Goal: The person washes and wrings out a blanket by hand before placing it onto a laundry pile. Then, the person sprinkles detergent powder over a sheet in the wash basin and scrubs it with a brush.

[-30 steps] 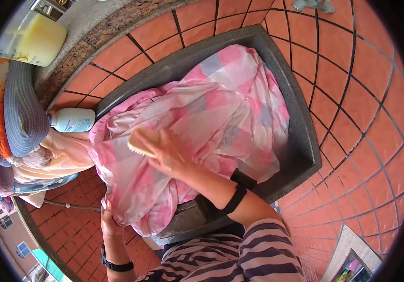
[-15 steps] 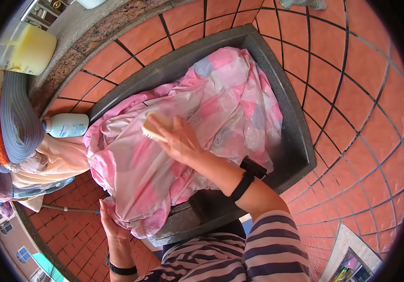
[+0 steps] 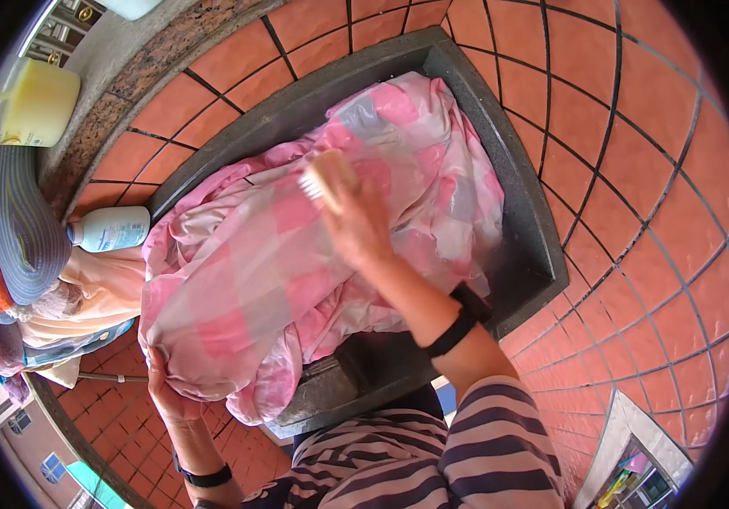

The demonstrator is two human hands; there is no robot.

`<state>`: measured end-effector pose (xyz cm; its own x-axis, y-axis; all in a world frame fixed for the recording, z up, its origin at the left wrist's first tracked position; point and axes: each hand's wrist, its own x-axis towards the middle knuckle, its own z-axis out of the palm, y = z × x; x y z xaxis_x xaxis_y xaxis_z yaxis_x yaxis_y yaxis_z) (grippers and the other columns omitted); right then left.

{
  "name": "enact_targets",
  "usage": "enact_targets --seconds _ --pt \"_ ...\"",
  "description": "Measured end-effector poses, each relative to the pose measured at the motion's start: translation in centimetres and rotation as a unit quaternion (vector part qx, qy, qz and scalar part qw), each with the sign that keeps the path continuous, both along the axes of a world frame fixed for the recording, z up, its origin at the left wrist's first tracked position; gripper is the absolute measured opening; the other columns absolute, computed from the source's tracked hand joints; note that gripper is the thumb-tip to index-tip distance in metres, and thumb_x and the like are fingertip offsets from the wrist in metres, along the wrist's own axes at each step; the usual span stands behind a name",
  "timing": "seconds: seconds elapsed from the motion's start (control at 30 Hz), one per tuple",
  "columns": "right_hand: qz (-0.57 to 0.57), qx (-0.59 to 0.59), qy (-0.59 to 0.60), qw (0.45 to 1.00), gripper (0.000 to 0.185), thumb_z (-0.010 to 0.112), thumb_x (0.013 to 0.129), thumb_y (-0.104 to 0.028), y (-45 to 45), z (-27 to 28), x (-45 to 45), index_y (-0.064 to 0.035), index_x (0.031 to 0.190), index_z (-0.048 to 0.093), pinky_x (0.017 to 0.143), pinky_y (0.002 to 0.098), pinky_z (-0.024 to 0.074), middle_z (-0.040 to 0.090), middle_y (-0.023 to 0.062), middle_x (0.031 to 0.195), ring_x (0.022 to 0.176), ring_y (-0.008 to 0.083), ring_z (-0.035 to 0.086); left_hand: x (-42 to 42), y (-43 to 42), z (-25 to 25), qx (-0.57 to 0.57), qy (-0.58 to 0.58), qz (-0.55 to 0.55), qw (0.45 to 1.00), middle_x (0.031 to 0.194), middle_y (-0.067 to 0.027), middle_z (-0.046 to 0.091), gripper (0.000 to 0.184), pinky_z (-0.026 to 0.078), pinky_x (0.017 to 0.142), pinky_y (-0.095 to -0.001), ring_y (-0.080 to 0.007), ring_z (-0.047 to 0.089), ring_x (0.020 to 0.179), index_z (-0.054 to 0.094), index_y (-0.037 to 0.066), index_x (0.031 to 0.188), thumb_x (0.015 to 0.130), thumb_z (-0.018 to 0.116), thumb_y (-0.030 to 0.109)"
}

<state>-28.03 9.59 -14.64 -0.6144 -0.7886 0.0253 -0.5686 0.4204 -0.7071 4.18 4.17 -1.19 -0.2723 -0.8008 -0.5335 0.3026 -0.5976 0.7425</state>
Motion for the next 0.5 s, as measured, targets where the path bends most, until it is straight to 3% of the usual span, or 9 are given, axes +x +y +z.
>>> enact_targets --seconds 0.03,0.07,0.2,0.23,0.27,0.33,0.43,0.47,0.5 --pt "0.098 -0.174 0.030 0.979 0.053 0.060 0.087 -0.026 -0.2 1.4 5.0 -0.0161 0.136 0.044 0.074 0.0443 0.0444 0.050 0.0209 0.096 0.083 0.0382 0.052 -0.5 -0.5 0.1 -0.001 -0.003 -0.003 1.000 0.128 -0.0123 0.052 0.046 0.041 0.100 -0.0447 -0.0281 0.051 0.117 0.045 0.005 0.131 0.093 0.053 0.031" --pt "0.230 -0.152 -0.054 0.960 0.051 0.063 0.085 -0.029 0.5 5.0 9.3 -0.0072 0.129 0.049 0.080 0.0450 0.0437 0.049 0.0198 0.097 0.088 0.0393 0.052 -1.0 -1.1 0.2 -0.029 0.000 0.023 0.999 0.130 -0.0117 0.050 0.048 0.040 0.101 -0.0445 -0.0278 0.049 0.119 0.042 0.006 0.133 0.094 0.052 0.031" --pt "0.176 -0.264 0.155 0.935 0.059 0.066 0.078 -0.035 -2.3 1.4 9.5 -0.0120 0.131 0.051 0.085 0.0516 0.0430 0.054 0.0226 0.106 0.094 0.0367 0.055 0.1 -5.7 4.4 -0.100 0.015 0.151 0.983 0.139 -0.0118 0.042 0.048 0.028 0.106 -0.0588 -0.0332 0.037 0.129 0.041 0.012 0.137 0.097 0.045 0.037" --pt "0.161 0.041 0.003 0.986 0.052 0.063 0.077 -0.027 -2.1 -0.2 4.1 -0.0125 0.126 0.055 0.083 0.0532 0.0421 0.058 0.0246 0.106 0.097 0.0318 0.057 -0.2 -7.2 6.4 -0.116 -0.029 0.214 0.970 0.140 -0.0126 0.041 0.047 0.024 0.106 -0.0624 -0.0343 0.035 0.131 0.042 0.011 0.136 0.097 0.045 0.037" --pt "0.175 0.097 0.300 0.933 0.038 0.061 0.078 -0.020 -1.0 -5.9 -1.5 -0.0084 0.113 0.061 0.080 0.0511 0.0407 0.061 0.0223 0.100 0.099 0.0315 0.057 0.2 -8.6 8.0 -0.116 -0.020 0.214 0.970 0.137 -0.0117 0.043 0.046 0.029 0.105 -0.0604 -0.0324 0.038 0.128 0.046 0.010 0.132 0.096 0.045 0.038" --pt "0.065 0.163 0.296 0.939 0.030 0.060 0.080 -0.020 0.3 -7.9 -8.0 -0.0118 0.108 0.063 0.078 0.0456 0.0424 0.061 0.0158 0.106 0.098 0.0348 0.055 1.0 -10.7 7.4 -0.122 0.060 0.104 0.985 0.135 -0.0123 0.045 0.046 0.028 0.105 -0.0615 -0.0323 0.039 0.127 0.046 0.009 0.132 0.096 0.047 0.038" --pt "-0.024 0.174 0.207 0.962 0.033 0.058 0.085 -0.023 -0.1 -6.5 -6.9 -0.0073 0.115 0.059 0.082 0.0455 0.0421 0.057 0.0192 0.114 0.100 0.0370 0.053 -0.3 -11.4 2.4 -0.138 0.042 0.057 0.988 0.129 -0.0109 0.049 0.053 0.035 0.100 -0.0549 -0.0308 0.045 0.119 0.048 0.006 0.128 0.090 0.057 0.041" --pt "-0.055 0.092 0.085 0.991 0.041 0.053 0.090 -0.028 -1.0 -2.8 -3.9 -0.0050 0.124 0.052 0.084 0.0455 0.0415 0.054 0.0213 0.118 0.100 0.0392 0.052 -0.9 -10.8 -0.3 -0.140 0.031 0.008 0.990 0.125 -0.0102 0.050 0.057 0.039 0.097 -0.0499 -0.0293 0.049 0.114 0.050 0.004 0.125 0.086 0.062 0.044" --pt "-0.083 0.021 0.057 0.995 0.047 0.051 0.091 -0.028 -1.5 -3.4 -0.6 -0.0045 0.131 0.045 0.083 0.0466 0.0419 0.053 0.0236 0.117 0.096 0.0394 0.052 -1.6 -9.3 -2.5 -0.150 -0.098 -0.031 0.983 0.118 -0.0089 0.052 0.060 0.041 0.092 -0.0438 -0.0237 0.050 0.107 0.050 0.002 0.122 0.083 0.066 0.044"
